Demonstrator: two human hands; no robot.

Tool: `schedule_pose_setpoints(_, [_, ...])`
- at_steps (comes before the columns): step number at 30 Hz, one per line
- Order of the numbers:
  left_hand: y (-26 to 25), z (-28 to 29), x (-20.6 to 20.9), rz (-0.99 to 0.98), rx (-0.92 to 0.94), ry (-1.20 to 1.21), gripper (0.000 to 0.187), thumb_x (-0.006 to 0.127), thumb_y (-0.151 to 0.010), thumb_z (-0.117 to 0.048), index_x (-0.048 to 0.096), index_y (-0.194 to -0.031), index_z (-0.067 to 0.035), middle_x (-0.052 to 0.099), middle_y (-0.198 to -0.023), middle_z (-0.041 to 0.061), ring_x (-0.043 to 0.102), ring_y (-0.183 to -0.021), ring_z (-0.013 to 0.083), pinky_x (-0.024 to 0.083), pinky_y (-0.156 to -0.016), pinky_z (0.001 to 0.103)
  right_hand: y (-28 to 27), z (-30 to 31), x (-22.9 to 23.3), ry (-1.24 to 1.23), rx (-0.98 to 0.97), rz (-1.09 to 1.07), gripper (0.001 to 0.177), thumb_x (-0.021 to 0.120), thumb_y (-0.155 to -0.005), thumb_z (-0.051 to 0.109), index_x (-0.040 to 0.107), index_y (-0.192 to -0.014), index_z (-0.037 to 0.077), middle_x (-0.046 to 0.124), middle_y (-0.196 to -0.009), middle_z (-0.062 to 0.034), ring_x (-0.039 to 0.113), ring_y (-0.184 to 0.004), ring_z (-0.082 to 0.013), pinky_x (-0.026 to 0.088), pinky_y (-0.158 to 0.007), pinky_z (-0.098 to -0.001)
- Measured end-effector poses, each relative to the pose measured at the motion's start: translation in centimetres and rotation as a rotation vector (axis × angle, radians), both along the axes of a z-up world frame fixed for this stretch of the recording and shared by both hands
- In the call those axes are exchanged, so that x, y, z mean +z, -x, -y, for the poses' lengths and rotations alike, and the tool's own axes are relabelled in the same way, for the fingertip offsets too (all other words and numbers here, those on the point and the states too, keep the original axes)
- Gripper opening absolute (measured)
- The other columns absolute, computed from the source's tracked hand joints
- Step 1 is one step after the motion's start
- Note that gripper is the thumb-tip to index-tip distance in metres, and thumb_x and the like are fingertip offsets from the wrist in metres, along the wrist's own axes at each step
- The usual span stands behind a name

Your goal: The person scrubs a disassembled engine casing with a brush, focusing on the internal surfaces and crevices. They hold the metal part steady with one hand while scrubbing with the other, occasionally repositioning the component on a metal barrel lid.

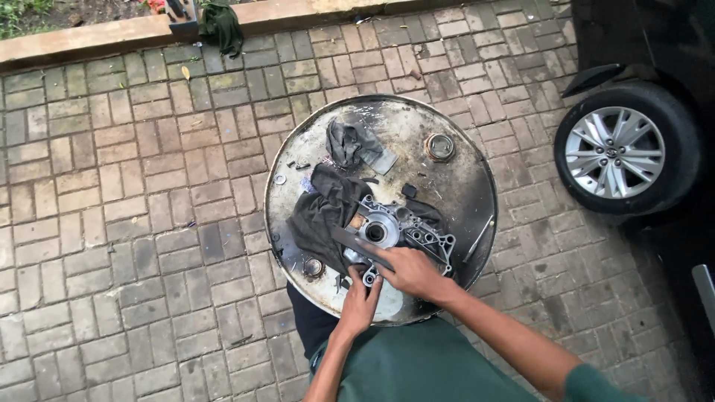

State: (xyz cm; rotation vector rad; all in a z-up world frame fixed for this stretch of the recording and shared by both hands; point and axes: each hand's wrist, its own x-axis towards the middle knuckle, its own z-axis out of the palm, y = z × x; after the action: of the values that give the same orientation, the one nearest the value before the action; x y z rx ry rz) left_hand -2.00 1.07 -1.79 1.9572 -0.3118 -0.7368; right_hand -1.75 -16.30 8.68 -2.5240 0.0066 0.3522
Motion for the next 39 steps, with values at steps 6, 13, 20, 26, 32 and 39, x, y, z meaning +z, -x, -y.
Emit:
schedule_pose_setpoints(6, [-0.2, 0.1, 1.5, -0.054, 0.010, 0.008, 0.050, 0.051, -0.100, -0.043, 0.038, -0.131, -0.005, 0.067, -0.120, 0.022, 0.071, -0.104, 0.0356, 0.053, -0.090, 0.044, 5.2, 0.8, 0.7, 0.022, -0.187, -0.127, 0.066, 0.058, -0.091, 0.025, 0.043, -0.154, 0.033, 0.074, -0.081, -0.0084, 0.066, -0.057, -0.0261, 0.054, -0.058, -0.0450])
schedule_pose_setpoints(13, [0.1, -0.1, 0.6, -0.021, 0.007, 0.002, 0.052, 0.051, -0.099, -0.042, 0.038, -0.133, -0.005, 0.066, -0.124, 0.021, 0.069, -0.107, 0.0346, 0.052, -0.092, 0.043, 1.3, -2.0, -0.3, -0.024, -0.277, -0.017, 0.065, 0.056, -0.093, 0.025, 0.041, -0.155, 0.033, 0.073, -0.079, -0.0097, 0.063, -0.058, -0.0309, 0.049, -0.055, -0.0454])
schedule_pose_setpoints(20, [-0.5, 0.3, 1.3, -0.051, -0.009, -0.018, 0.052, 0.047, -0.099, -0.047, 0.036, -0.133, -0.008, 0.062, -0.132, 0.020, 0.066, -0.116, 0.0349, 0.050, -0.096, 0.045, 4.9, 0.2, 0.2, 0.013, -0.279, -0.142, 0.067, 0.056, -0.093, 0.026, 0.036, -0.156, 0.038, 0.075, -0.083, -0.0111, 0.064, -0.058, -0.0287, 0.050, -0.056, -0.0444])
schedule_pose_setpoints(26, [0.2, 0.0, -1.1, -0.021, -0.050, -0.089, 0.063, 0.045, -0.099, -0.048, 0.032, -0.140, -0.002, 0.063, -0.129, 0.023, 0.066, -0.112, 0.0377, 0.050, -0.095, 0.045, 1.1, -2.3, -0.2, -0.040, -0.314, -0.117, 0.064, 0.056, -0.091, 0.024, 0.044, -0.154, 0.028, 0.074, -0.085, -0.0153, 0.066, -0.061, -0.0328, 0.051, -0.058, -0.0469])
schedule_pose_setpoints(32, [0.4, 0.0, -1.3, 0.015, -0.031, -0.112, 0.068, 0.045, -0.099, -0.049, 0.030, -0.143, 0.000, 0.062, -0.131, 0.022, 0.065, -0.111, 0.0386, 0.050, -0.093, 0.045, 2.5, -1.7, 0.0, -0.001, -0.298, -0.122, 0.064, 0.054, -0.092, 0.027, 0.042, -0.155, 0.028, 0.075, -0.092, -0.0160, 0.069, -0.070, -0.0368, 0.053, -0.063, -0.0472])
schedule_pose_setpoints(39, [0.0, 0.1, -0.1, -0.001, -0.027, -0.085, 0.057, 0.047, -0.099, -0.049, 0.035, -0.135, -0.007, 0.064, -0.127, 0.021, 0.068, -0.108, 0.0384, 0.051, -0.090, 0.047, 1.2, -1.7, -1.5, 0.018, -0.276, -0.059, 0.065, 0.055, -0.092, 0.023, 0.041, -0.156, 0.027, 0.073, -0.082, -0.0163, 0.067, -0.065, -0.0365, 0.051, -0.061, -0.0487])
